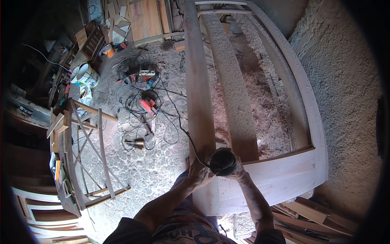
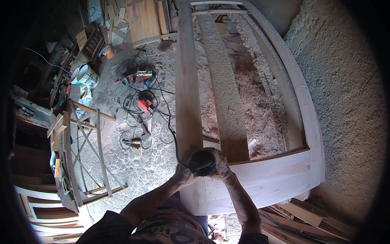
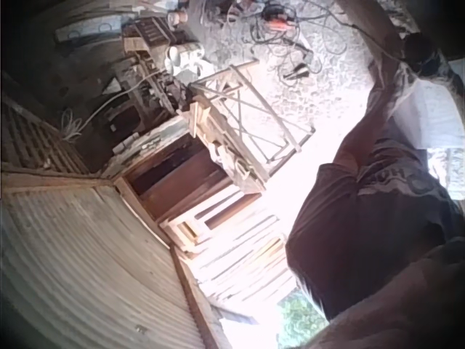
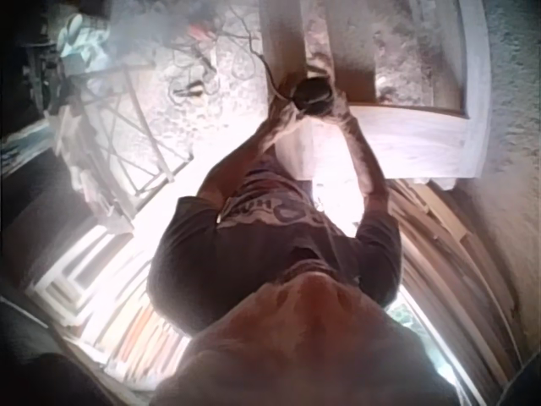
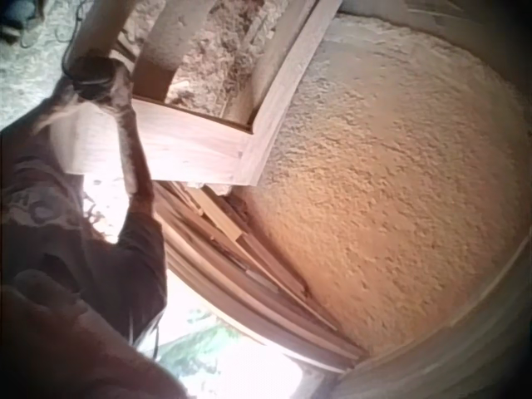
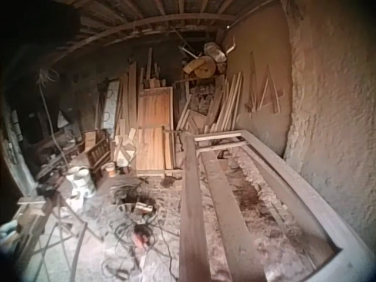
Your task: The person uses a handheld router to shape or smooth the inner edge of a wooden frame by hand, moving the tool along the length of the wood.
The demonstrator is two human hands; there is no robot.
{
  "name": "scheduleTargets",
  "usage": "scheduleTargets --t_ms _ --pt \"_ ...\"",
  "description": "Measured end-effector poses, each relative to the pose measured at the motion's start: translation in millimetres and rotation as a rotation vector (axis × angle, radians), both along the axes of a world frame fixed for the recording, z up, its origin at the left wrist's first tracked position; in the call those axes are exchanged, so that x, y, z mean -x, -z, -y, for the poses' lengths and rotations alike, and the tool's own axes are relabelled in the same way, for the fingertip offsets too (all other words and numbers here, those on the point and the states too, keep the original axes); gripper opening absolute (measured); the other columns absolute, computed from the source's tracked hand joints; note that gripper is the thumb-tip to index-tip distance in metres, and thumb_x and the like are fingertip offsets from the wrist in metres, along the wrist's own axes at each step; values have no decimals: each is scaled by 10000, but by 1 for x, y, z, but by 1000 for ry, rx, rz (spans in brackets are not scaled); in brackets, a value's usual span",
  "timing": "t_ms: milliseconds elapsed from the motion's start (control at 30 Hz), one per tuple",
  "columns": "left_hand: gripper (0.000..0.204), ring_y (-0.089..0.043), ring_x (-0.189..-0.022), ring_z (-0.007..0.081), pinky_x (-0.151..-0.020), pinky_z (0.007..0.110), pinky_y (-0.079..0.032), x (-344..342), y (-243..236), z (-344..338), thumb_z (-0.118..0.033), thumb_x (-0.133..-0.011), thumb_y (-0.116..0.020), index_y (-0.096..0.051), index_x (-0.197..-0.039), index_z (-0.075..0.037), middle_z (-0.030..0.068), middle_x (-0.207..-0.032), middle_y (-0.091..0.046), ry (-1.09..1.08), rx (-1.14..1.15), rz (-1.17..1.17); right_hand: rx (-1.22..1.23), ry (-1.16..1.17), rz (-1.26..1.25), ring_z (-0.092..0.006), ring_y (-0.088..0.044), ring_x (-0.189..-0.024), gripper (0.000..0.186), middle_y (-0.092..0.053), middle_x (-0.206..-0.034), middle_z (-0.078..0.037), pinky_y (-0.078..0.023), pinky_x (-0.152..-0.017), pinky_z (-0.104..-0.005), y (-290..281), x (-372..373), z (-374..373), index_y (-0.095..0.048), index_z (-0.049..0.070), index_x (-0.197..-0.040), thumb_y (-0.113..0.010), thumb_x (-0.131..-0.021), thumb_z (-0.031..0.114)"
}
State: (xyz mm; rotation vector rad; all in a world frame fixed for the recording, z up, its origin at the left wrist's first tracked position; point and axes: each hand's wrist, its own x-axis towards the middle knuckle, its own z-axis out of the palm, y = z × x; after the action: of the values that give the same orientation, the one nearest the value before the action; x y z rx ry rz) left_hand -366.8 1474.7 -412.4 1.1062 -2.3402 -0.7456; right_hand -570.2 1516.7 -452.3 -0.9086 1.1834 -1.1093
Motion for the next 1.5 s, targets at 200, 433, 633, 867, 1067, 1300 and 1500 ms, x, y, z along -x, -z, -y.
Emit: scheduleTargets --t_ms 200,433,633,867,1067,1300,1500 --pt "770 -486 -1393 331 -1181 472 -415 -19 53 9 -254 -873 -776 -402 -1535 -128 140 -1465 -534 8 -214 -27 109 1 -117 -334 -683 -1218 515 -686 -1329 -173 -571 -1062 -529 0 -20 7 -601 77 -1401 -663 -1002 397" --pt "765 -554 -1194 216 -1153 423 -428 -25 89 28 -258 -897 -757 -345 -1529 -133 85 -1246 -577 58 -295 -102 118 24 -118 -262 -706 -1135 875 -705 -1224 -106 -587 -982 -400 -26 -24 25 -585 98 -1331 -1021 -593 278" --pt "413 -633 -1169 244 -948 385 -564 -9 41 53 -303 -1062 -597 -485 -1408 -106 92 -1260 -604 28 -553 -79 242 58 -387 -234 -711 -1138 871 -717 -1231 -94 -583 -995 -375 -40 -11 41 -596 94 -1315 -1036 -578 241" --pt "625 -574 -1204 151 -945 351 -557 17 -40 86 -116 -989 -717 -373 -1511 -144 28 -1331 -534 -124 -1597 -1160 187 41 -278 -205 -697 -1155 796 -710 -1257 -91 -574 -1011 -356 -36 -6 73 -597 75 -1318 -997 -639 188" --pt "539 -599 -1251 188 -946 345 -573 26 -12 139 -187 -1040 -666 -407 -1501 -83 74 -1410 -552 9 -1401 -1074 368 135 -299 -197 -694 -1137 751 -705 -1252 -94 -579 -999 -344 -63 -9 120 -597 65 -1320 -966 -673 164" --pt "663 -616 -1249 277 -996 392 -568 28 10 128 -306 -926 -774 -469 -1468 -76 129 -1396 -579 23 -973 -665 295 57 -410 -214 -698 -1148 830 -708 -1248 -104 -575 -1016 -368 -29 5 109 -555 70 -1360 -981 -659 199" --pt "813 -418 -1453 401 -1183 475 -438 -1 28 40 -339 -804 -854 -480 -1486 -102 198 -1506 -489 -11 -282 -159 151 -60 -162 -243 -680 -1196 799 -676 -1317 -99 -554 -1046 -395 -22 2 46 -571 102 -1359 -964 -682 261"
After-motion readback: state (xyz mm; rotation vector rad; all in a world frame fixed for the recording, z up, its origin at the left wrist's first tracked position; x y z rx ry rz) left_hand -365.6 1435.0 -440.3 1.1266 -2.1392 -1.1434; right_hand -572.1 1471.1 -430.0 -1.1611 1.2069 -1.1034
